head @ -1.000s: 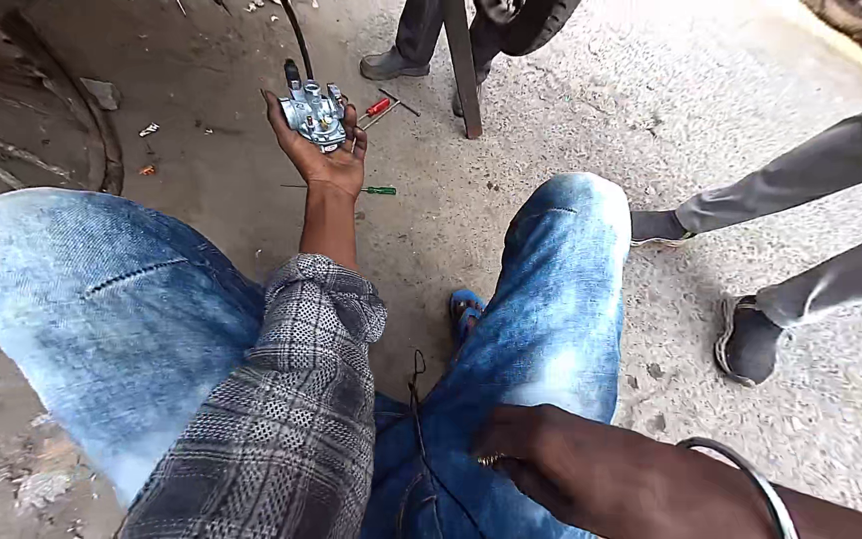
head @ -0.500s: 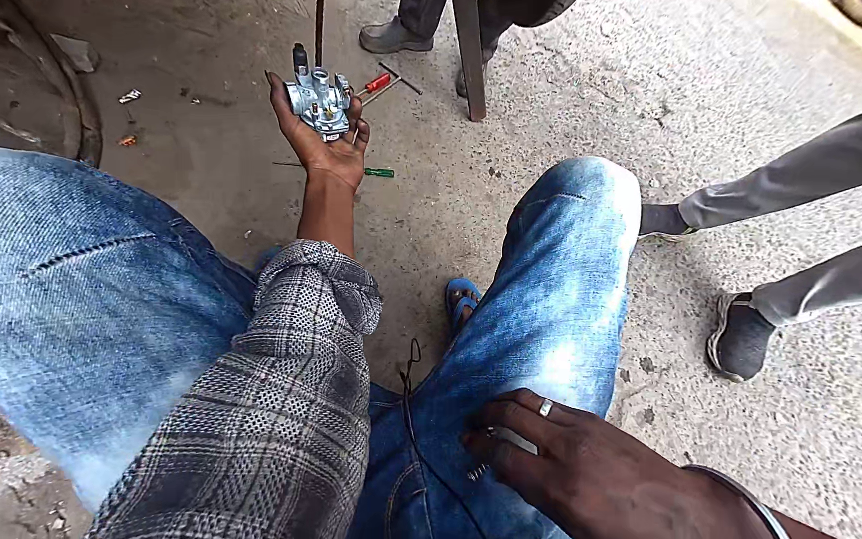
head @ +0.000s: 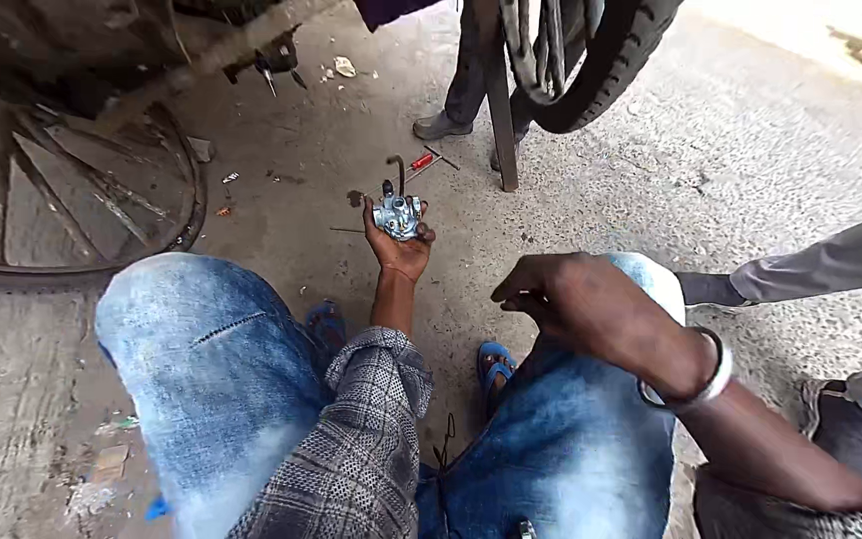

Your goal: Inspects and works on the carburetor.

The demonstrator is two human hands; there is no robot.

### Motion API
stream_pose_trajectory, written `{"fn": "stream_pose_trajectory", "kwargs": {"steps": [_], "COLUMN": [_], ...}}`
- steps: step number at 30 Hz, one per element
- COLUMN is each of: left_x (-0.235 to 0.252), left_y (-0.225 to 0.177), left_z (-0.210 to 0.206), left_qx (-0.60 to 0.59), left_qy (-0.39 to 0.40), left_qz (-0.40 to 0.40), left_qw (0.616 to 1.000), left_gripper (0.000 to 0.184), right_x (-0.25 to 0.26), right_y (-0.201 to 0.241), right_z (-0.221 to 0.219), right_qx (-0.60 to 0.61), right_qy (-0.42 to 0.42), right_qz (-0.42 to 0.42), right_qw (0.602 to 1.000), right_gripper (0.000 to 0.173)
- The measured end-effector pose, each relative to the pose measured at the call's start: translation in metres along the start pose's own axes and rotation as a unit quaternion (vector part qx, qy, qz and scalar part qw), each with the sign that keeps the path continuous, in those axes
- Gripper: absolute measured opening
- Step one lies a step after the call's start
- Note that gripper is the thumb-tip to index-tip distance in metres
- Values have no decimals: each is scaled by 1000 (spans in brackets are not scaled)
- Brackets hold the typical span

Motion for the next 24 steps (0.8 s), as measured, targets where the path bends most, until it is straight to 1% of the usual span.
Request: {"fn": "stream_pose_trajectory", "kwargs": {"steps": [2, 3, 5, 7, 9, 11, 12, 13, 15, 16, 17, 18, 19, 21, 24], "left_x": [-5, -7, -7, -6, -5, -1, 0, 0, -1, -1, 0, 1, 1, 1, 0], "left_y": [10, 14, 18, 18, 14, 10, 9, 9, 10, 12, 14, 17, 21, 27, 32], "left_z": [3, 5, 5, 6, 10, 14, 17, 21, 26, 27, 28, 30, 33, 36, 36], "left_qx": [-10, -12, -2, 21, 38, 72, 99, 135, 228, 276, 313, 342, 366, 389, 398], "left_qy": [16, 22, 24, -1, -38, -53, -50, -44, -42, -52, -63, -68, -69, -68, -48], "left_qz": [23, 35, 44, 33, 18, 13, 15, 18, 13, -1, -19, -37, -56, -92, -134], "left_qw": [1000, 999, 999, 999, 998, 996, 994, 990, 973, 960, 947, 937, 926, 914, 906], "left_gripper": [73, 73, 75, 73, 67, 63, 62, 61, 57, 52, 48, 44, 43, 44, 44], "right_x": [64, 93, 137, 155, 156, 157, 160, 162, 166, 166, 165, 163, 162, 161, 163], "right_y": [-20, -32, -50, -53, -48, -45, -45, -47, -51, -53, -51, -48, -45, -43, -43], "right_z": [0, -3, -9, -15, -26, -33, -36, -39, -45, -48, -50, -51, -53, -54, -54], "right_qx": [24, 47, 96, 136, 155, 170, 182, 191, 172, 134, 92, 51, 21, -10, -33], "right_qy": [39, 33, -23, -97, -172, -195, -194, -184, -130, -90, -44, -3, 21, 41, 101], "right_qz": [-79, -92, -84, -61, -11, 14, 8, -10, -60, -84, -103, -121, -138, -167, -193], "right_qw": [996, 994, 991, 984, 973, 966, 964, 964, 975, 983, 989, 991, 990, 985, 975], "right_gripper": [20, 22, 21, 20, 26, 35, 40, 45, 56, 61, 62, 60, 56, 48, 53]}}
Point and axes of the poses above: each hand's wrist, its own x-axis towards the middle knuckle, its own z-axis out of the back of the hand, y = z × x, the point moved 1 cm from there along x, towards the middle knuckle, and after that the axes turned 5 degrees about -x, right-handed, at the moved point
